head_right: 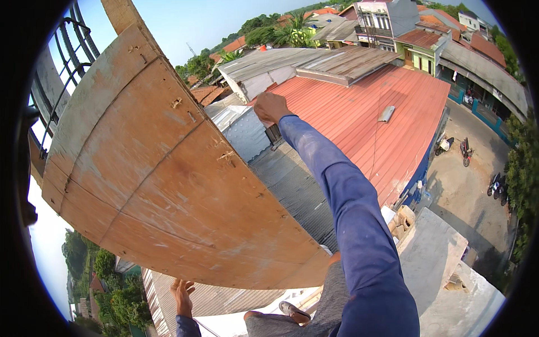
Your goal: The person sits on a roof structure and ties a rope around a wooden plank using both hands. They then use pliers to tighten the rope and secure it to the plank.
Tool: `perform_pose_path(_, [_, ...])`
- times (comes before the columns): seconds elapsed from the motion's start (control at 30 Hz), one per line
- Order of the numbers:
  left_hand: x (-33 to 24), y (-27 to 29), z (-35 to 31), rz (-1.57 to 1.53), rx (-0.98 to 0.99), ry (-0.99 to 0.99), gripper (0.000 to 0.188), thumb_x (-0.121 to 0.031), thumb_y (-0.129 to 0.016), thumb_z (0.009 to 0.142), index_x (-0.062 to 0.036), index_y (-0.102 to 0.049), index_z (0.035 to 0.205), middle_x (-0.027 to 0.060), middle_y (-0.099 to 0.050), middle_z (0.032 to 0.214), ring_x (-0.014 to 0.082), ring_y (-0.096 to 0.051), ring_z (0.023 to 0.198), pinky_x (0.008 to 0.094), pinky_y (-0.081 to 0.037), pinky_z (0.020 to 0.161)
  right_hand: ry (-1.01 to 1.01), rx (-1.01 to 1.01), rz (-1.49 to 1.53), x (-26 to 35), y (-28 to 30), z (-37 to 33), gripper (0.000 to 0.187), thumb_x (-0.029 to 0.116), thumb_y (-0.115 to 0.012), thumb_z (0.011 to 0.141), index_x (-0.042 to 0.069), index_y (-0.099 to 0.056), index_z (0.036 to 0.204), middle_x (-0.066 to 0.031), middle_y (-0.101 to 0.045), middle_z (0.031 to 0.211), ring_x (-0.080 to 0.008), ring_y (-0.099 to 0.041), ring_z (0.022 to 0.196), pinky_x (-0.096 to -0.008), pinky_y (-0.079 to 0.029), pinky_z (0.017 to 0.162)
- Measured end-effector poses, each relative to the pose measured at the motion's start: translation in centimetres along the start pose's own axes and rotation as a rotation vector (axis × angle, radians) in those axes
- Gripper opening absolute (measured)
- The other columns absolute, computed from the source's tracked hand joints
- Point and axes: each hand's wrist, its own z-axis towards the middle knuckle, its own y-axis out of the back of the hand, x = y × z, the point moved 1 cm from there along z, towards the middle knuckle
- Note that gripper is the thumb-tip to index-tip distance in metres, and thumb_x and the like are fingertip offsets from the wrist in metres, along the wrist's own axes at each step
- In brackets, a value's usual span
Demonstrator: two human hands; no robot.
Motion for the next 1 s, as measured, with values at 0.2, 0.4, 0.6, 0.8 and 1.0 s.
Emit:
perform_pose_path(0.2, [2.5,1.5,-1.9,-0.031,-0.06,0.167,0.029,-0.03,-0.07,0.096,-0.0061,-0.066,0.113,0.009,-0.068,0.099,0.0215,-0.069,0.078,0.0327,-0.056,0.063,0.003,0.118,0.118,-1.3,0.5,-2.3,0.035,0.028,-0.058,0.09,-0.004,-0.071,0.095,-0.0281,-0.073,0.099,-0.0409,-0.07,0.104,-0.0469,-0.056,0.092])
perform_pose_path(0.4, [2.6,3.8,-1.0,-0.097,-0.115,0.176,0.031,-0.03,-0.068,0.097,-0.0069,-0.062,0.116,0.0094,-0.067,0.101,0.022,-0.068,0.081,0.0357,-0.054,0.067,0.14,0.02,-0.318,1.7,1.1,-4.2,0.014,0.018,-0.066,0.085,0.007,-0.075,0.087,-0.017,-0.076,0.088,-0.0335,-0.076,0.08,-0.0436,-0.06,0.067])
perform_pose_path(0.6, [0.8,4.2,1.6,-0.123,-0.15,0.141,0.029,-0.029,-0.067,0.098,-0.0056,-0.066,0.115,0.01,-0.069,0.104,0.0208,-0.069,0.083,0.0339,-0.056,0.07,-0.035,-0.112,-0.437,2.5,0.9,-2.1,0.018,0.019,-0.061,0.09,0.005,-0.073,0.095,-0.0132,-0.076,0.086,-0.0285,-0.077,0.079,-0.0412,-0.06,0.061])
perform_pose_path(0.8, [1.6,6.0,1.2,-0.153,-0.127,0.108,0.041,-0.033,-0.069,0.097,-0.0034,-0.063,0.124,0.0124,-0.068,0.107,0.0214,-0.069,0.084,0.0328,-0.055,0.071,-0.188,-0.196,-0.406,-0.2,1.9,0.4,0.025,0.022,-0.06,0.093,0.001,-0.072,0.099,-0.0158,-0.077,0.087,-0.0299,-0.077,0.077,-0.0438,-0.061,0.057])
perform_pose_path(1.0, [2.1,7.1,2.4,-0.157,-0.22,0.128,0.059,-0.028,-0.07,0.094,-0.0058,-0.049,0.144,0.0106,-0.065,0.111,0.0243,-0.066,0.096,0.0407,-0.054,0.078,-0.166,-0.161,-0.258,0.6,-0.5,1.9,0.035,0.03,-0.064,0.093,-0.003,-0.071,0.103,-0.022,-0.075,0.098,-0.0358,-0.075,0.091,-0.0457,-0.061,0.077])
